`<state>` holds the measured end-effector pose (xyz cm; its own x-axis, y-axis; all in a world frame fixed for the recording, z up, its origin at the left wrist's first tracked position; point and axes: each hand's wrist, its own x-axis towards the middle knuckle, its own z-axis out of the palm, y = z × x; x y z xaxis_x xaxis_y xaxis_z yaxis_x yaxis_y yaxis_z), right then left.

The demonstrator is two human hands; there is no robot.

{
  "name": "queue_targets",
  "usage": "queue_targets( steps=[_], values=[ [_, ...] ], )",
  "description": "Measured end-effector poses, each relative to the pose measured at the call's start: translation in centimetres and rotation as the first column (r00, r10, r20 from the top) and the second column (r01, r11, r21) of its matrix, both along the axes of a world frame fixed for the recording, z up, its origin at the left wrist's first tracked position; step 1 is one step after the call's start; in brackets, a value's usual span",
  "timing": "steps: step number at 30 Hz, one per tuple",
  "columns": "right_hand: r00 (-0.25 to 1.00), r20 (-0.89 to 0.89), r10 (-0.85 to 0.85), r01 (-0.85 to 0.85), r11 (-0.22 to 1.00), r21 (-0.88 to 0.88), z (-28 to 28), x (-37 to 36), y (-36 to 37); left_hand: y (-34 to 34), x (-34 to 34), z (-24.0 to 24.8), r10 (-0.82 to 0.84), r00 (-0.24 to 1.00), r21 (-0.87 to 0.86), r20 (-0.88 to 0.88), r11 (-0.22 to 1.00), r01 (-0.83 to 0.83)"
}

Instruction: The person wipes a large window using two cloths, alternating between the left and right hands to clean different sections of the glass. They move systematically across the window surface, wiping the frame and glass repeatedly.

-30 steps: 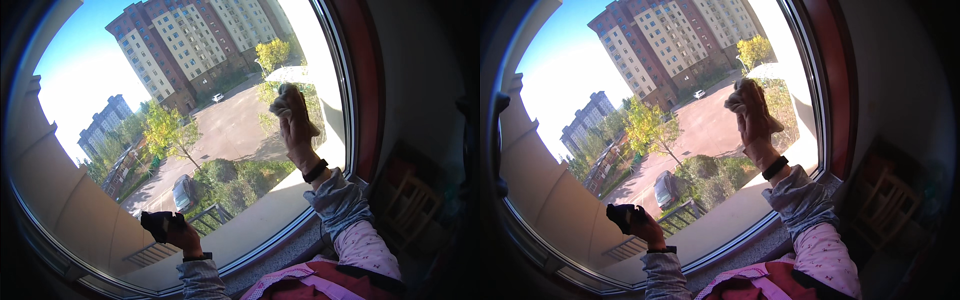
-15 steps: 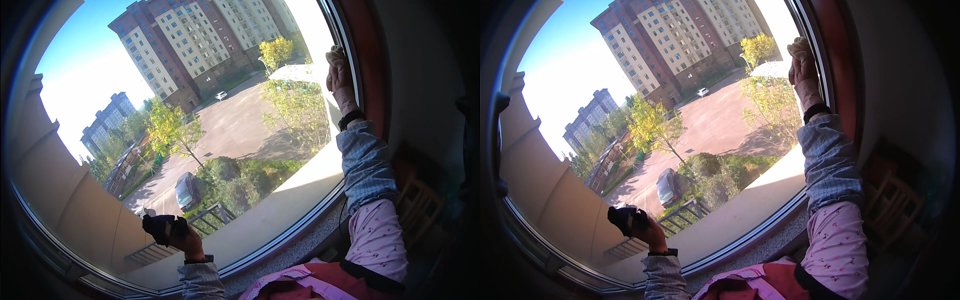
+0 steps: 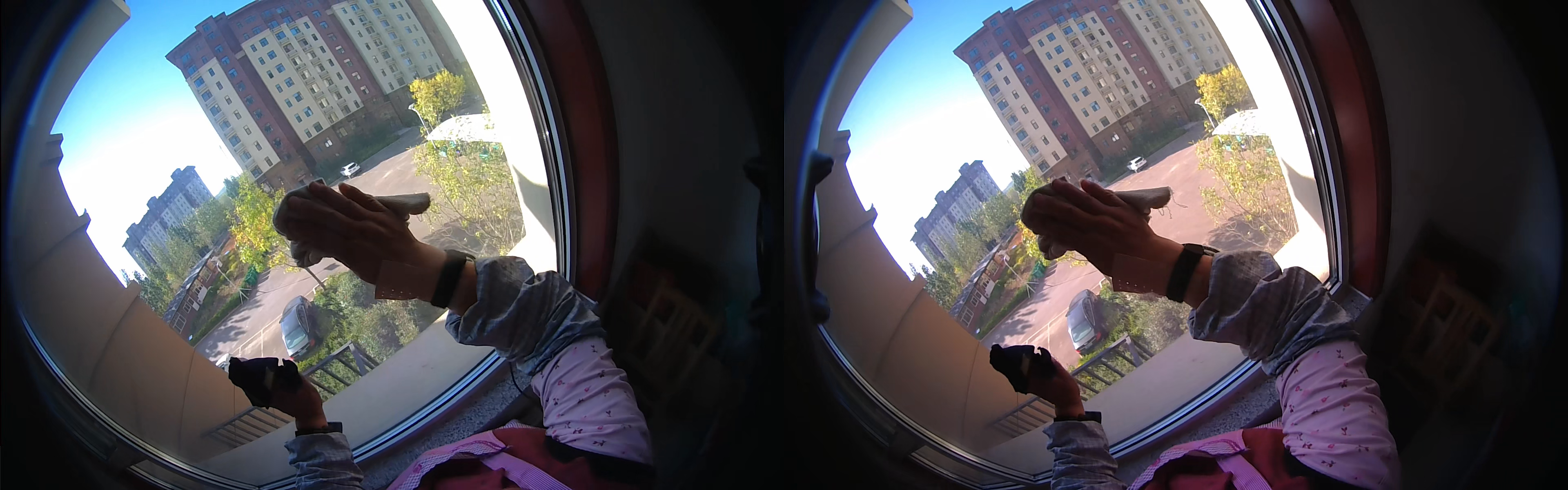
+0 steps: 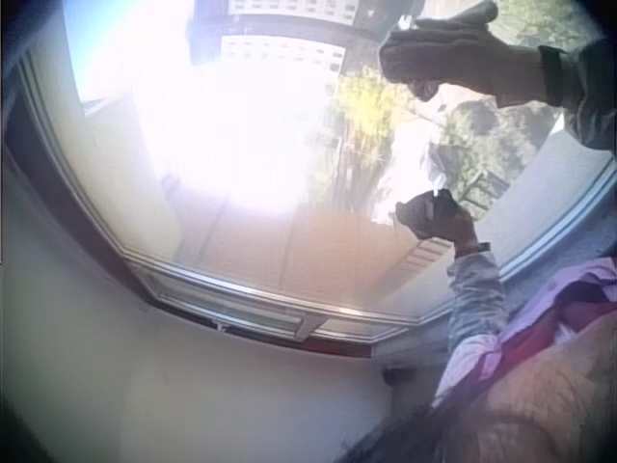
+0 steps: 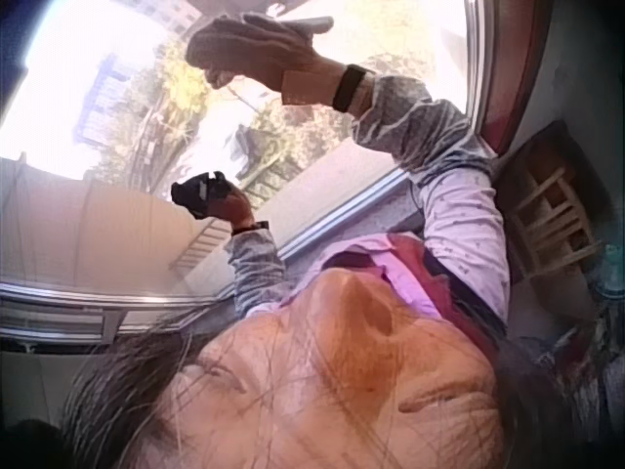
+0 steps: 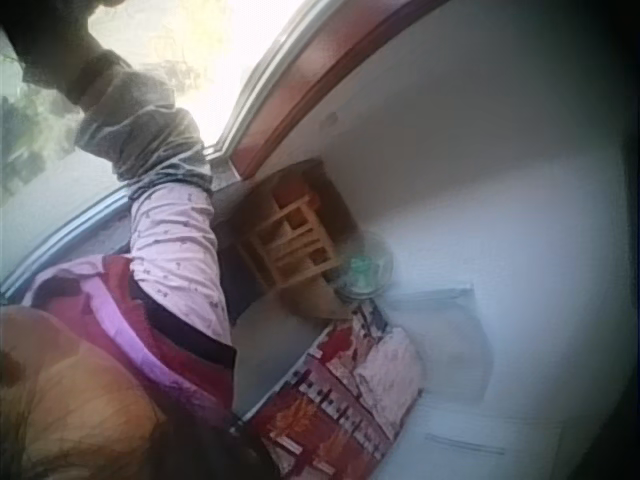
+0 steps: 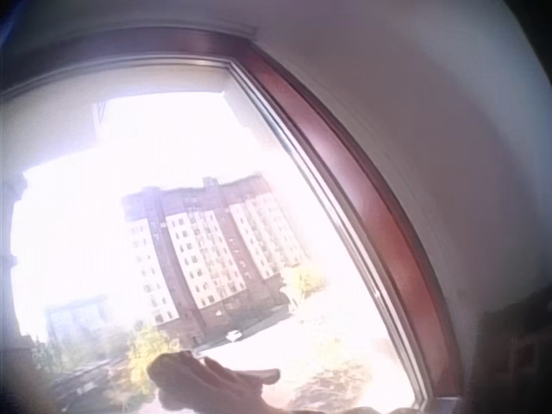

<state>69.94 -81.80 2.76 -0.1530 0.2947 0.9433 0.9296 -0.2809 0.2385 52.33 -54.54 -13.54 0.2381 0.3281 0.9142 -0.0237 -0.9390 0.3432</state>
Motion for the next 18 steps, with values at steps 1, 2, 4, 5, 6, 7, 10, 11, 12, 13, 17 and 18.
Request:
queue_targets(
  steps=[1, 2, 4, 5, 6, 7, 10, 11, 12, 13, 17, 18],
  values=[
    [0.998, 0.019, 0.054, -0.055, 0.997, 0.059, 1.3, 0.9, -0.4, -0.1, -0.1, -0.1, -0.091, 0.993, -0.07, 0.075, 0.993, 0.096],
    [0.996, 0.024, 0.083, -0.085, 0.992, 0.089, 2.7, 2.2, -1.1, 0.0, -0.1, 0.0, -0.069, 0.997, -0.023, 0.029, 0.997, 0.069],
    [0.989, 0.119, 0.091, -0.116, 0.966, 0.232, 5.6, 5.3, -3.3, 0.1, -0.2, 0.0, 0.01, 1.0, 0.037, 0.014, 0.999, -0.011],
    [0.995, 0.1, 0.019, -0.043, 0.968, 0.246, 7.0, 7.2, -5.1, 0.1, 0.0, -0.2, -0.024, 0.999, 0.025, 0.033, 0.999, 0.023],
    [0.989, 0.109, -0.098, 0.06, 0.95, 0.307, 8.0, 8.9, -6.6, 0.2, -0.1, -0.4, -0.069, 0.994, -0.008, 0.086, 0.998, 0.07],
    [0.995, 0.069, -0.07, 0.045, 0.947, 0.317, 8.9, 10.7, -8.1, 0.4, 0.1, -0.6, -0.054, 0.99, 0.037, 0.131, 0.998, 0.049],
    [0.975, -0.088, 0.203, -0.157, 0.915, 0.371, 8.2, 15.5, -13.7, 1.4, -0.1, -1.6, 0.015, 0.991, 0.1, 0.134, 0.995, -0.028],
    [0.961, -0.13, 0.244, -0.173, 0.898, 0.404, 7.0, 17.0, -16.0, 1.8, -0.2, -2.1, 0.009, 0.989, 0.101, 0.148, 0.995, -0.024],
    [0.958, -0.12, 0.26, -0.189, 0.888, 0.42, 5.7, 18.5, -18.2, 2.3, -0.4, -2.6, 0.012, 0.99, 0.111, 0.139, 0.993, -0.028],
    [0.984, 0.158, 0.081, -0.141, 0.898, 0.417, 5.0, 20.0, -20.0, 2.8, -0.6, -3.0, 0.016, 0.991, 0.121, 0.13, 0.992, -0.031],
    [0.995, 0.053, 0.088, -0.103, 0.798, 0.594, -4.3, 22.4, -23.4, 4.1, -1.4, -4.6, 0.069, 0.989, 0.201, 0.128, 0.975, -0.094],
    [0.979, -0.074, 0.188, -0.095, 0.752, 0.652, -7.0, 22.4, -23.1, 4.3, -1.6, -4.8, 0.075, 0.989, 0.176, 0.129, 0.98, -0.097]
  ],
)
